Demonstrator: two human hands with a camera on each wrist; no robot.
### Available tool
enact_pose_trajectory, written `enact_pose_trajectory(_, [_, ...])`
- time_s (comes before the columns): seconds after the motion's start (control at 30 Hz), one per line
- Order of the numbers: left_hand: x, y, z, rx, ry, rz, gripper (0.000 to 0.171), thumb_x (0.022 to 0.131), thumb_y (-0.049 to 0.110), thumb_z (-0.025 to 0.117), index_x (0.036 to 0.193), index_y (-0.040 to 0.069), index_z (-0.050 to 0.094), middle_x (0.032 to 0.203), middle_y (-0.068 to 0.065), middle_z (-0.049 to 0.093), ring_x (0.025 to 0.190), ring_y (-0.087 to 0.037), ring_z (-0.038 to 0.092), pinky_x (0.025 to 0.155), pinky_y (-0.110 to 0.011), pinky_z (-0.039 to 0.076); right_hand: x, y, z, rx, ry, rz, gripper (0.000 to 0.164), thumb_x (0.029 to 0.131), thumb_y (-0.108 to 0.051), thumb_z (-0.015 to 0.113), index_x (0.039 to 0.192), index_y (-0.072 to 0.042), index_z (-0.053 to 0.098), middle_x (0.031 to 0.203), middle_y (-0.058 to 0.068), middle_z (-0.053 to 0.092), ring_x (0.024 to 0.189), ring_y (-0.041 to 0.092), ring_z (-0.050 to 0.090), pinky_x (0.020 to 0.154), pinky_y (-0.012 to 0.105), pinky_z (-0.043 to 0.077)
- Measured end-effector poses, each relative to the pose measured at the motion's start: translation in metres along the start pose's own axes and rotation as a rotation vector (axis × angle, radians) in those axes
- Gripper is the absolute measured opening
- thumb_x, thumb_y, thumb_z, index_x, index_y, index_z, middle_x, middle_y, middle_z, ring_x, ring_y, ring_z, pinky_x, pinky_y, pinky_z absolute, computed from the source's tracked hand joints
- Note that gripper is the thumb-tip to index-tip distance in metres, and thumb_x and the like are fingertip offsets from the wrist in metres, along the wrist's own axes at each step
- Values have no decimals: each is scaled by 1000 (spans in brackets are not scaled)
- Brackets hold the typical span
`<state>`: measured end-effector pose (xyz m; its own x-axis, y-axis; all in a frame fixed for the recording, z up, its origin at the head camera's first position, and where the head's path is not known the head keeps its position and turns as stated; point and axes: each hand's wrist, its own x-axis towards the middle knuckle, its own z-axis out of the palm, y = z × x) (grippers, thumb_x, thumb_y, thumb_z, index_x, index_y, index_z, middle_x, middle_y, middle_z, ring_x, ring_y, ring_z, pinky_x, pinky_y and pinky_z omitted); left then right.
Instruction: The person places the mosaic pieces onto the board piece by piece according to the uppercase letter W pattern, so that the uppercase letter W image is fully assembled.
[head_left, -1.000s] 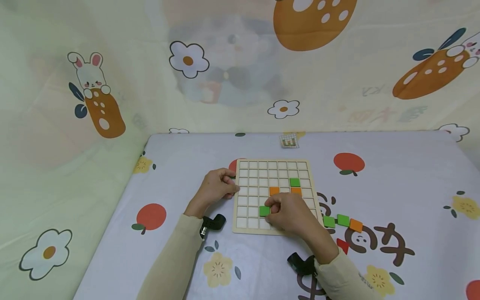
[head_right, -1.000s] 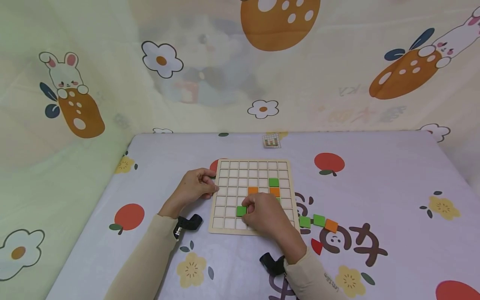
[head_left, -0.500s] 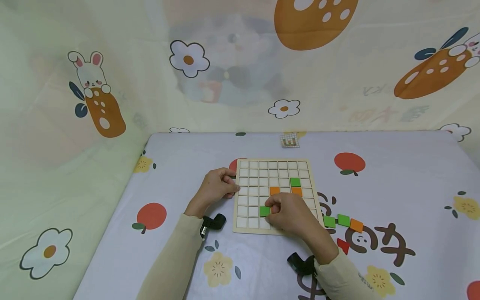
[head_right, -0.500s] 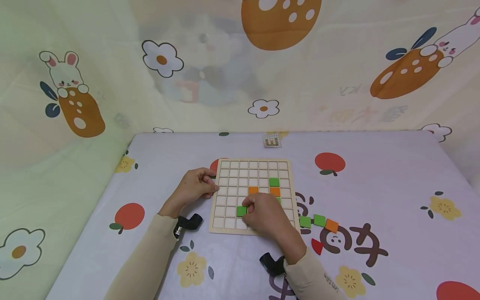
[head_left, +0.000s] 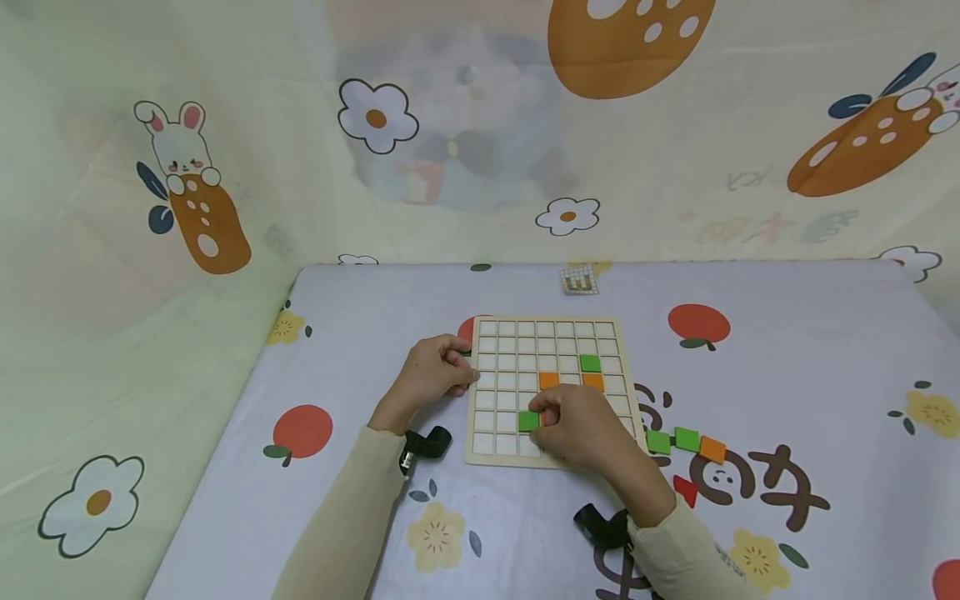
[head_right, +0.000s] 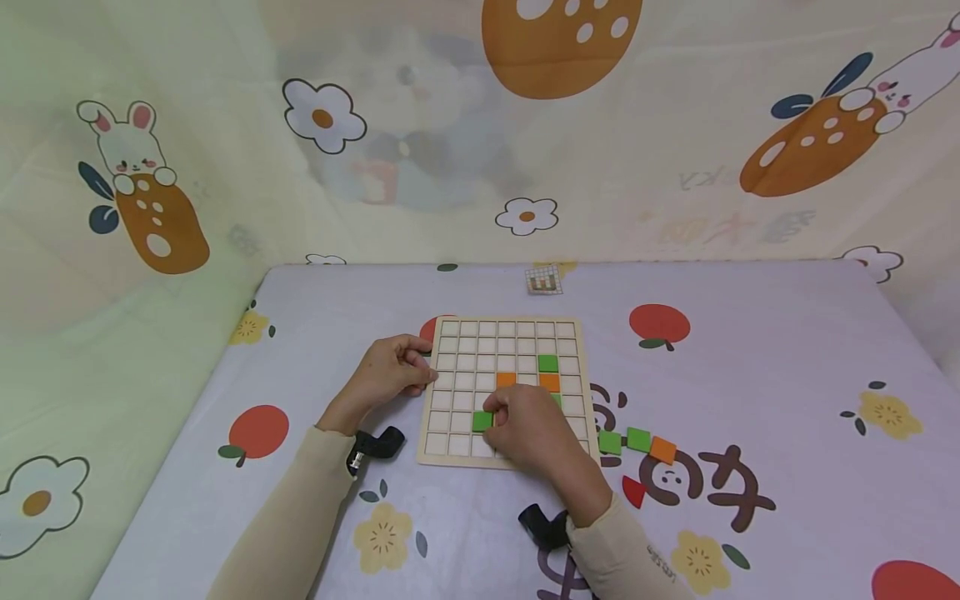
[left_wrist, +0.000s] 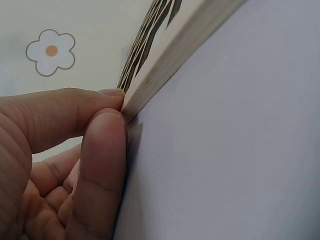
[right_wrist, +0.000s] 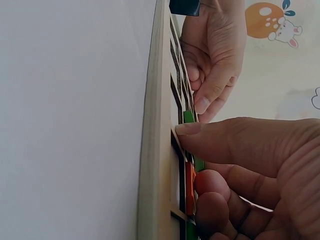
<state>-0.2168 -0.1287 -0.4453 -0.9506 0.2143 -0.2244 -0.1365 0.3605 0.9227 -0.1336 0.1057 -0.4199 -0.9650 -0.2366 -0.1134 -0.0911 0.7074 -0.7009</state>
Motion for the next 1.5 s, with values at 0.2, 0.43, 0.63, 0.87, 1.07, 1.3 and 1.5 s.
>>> enact_pose_trajectory(0.2, [0, 0, -1, 1, -4, 9, 41, 88, -1, 80, 126, -2, 65, 84, -7, 69, 66, -13, 66, 60, -23, 58, 0, -1, -1, 0, -5, 0, 17, 78, 0, 80, 95, -5, 78, 66, -3, 54, 63, 13, 51, 56, 25, 39])
enact_pose_trajectory(0.43, [-1, 2, 0, 4, 0, 0, 41, 88, -1, 80, 126, -1, 66, 85, -7, 69, 66, -13, 66, 60, -23, 58, 0, -1, -1, 2, -6, -6, 19, 79, 0, 80, 97, -5, 78, 65, -3, 54, 62, 13, 50, 56, 25, 39])
enact_pose_trajectory(0.63, [-1, 3, 0, 6, 9, -18, 39, 88, 1, 80, 125, 0, 66, 87, -7, 68, 67, -13, 66, 61, -24, 58, 0, -2, -2, -2, -14, -20, 21, 79, 1, 78, 99, -4, 79, 65, -2, 54, 62, 13, 50, 55, 25, 38])
enact_pose_trajectory(0.87, [-1, 2, 0, 1, 8, -13, 40, 88, 0, 81, 125, -1, 66, 86, -7, 68, 67, -14, 66, 60, -23, 58, -3, -2, -7, -6, -31, -35, 27, 79, 0, 78, 106, -4, 78, 72, -1, 55, 69, 15, 51, 60, 27, 40])
enact_pose_trajectory(1.07, [-2, 1, 1, 1, 0, -12, 40, 88, 1, 81, 126, 0, 66, 86, -7, 69, 66, -13, 66, 60, -23, 57, -11, -1, -13, -4, -11, -67, 33, 82, -4, 79, 114, -4, 77, 90, 2, 64, 80, 17, 55, 69, 31, 48])
enact_pose_trajectory(1.3, [-2, 2, 2, -4, 2, -16, 40, 88, 0, 81, 125, -1, 66, 86, -7, 69, 67, -13, 66, 60, -23, 57, -27, 8, -29, -44, 59, -108, 39, 84, -11, 84, 122, -7, 76, 117, 5, 74, 105, 24, 67, 90, 48, 57])
enact_pose_trajectory(1.5, [-2, 3, 2, 6, 10, -25, 40, 88, 0, 80, 125, 0, 66, 87, -7, 69, 67, -13, 65, 60, -23, 57, -42, 23, -46, -83, 123, -65, 40, 84, -12, 84, 123, -7, 76, 124, 11, 72, 114, 33, 66, 92, 55, 57])
